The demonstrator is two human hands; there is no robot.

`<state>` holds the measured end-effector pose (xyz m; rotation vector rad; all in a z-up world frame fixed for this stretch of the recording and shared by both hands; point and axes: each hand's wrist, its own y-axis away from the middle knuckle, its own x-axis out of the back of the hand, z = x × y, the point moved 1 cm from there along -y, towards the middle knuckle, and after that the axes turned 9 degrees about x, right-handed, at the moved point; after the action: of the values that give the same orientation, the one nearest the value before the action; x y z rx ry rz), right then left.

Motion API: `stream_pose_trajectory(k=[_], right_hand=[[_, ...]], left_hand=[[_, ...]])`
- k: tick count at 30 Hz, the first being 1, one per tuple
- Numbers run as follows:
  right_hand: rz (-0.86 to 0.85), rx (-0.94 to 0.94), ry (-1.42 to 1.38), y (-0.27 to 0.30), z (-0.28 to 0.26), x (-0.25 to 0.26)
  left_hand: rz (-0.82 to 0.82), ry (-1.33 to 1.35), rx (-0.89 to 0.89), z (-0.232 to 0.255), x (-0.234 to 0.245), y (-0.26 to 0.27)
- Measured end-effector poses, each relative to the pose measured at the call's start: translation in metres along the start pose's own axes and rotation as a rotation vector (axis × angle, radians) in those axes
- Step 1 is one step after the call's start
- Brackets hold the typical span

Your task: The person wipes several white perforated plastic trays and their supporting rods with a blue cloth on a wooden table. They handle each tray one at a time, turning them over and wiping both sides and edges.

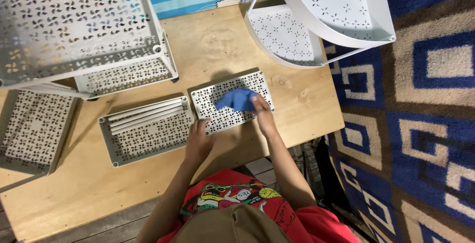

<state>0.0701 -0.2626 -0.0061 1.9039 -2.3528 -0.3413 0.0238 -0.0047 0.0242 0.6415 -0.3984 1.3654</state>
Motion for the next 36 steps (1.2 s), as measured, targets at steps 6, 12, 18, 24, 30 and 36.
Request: stream_pose_trajectory(k=[6, 12, 18, 24, 30, 36], right_hand=[[-0.346, -0.009, 0.178, 0.021, -0.013, -0.037], [-0.470, 0.153, 0.462, 0.029, -0.044, -0.050], [-0.512, 0.658, 0.847, 0.068, -0.067, -0.076], [-0.548, 0.430, 0.816, 0.099, -0.065, -0.105], [-0.346, 0.462, 0.893, 0.082, -0.037, -0.109], [-0.322, 0.665, 1.079, 0.025, -0.010, -0.125]], left_hand=[[0.092, 0.201, -0.379, 0.032, 0.027, -0.016], [-0.301, 0.282, 0.117, -0.021, 0.006, -0.022], [-0.295, 0.742, 0.373, -0.095, -0.041, -0.033], [-0.496, 1.224, 0.599, -0.117, -0.055, -0.043], [-0.137, 0.296, 0.227, -0.093, -0.015, -0.038], [0.006, -0.284, -0.117, -0.086, -0.014, -0.011]])
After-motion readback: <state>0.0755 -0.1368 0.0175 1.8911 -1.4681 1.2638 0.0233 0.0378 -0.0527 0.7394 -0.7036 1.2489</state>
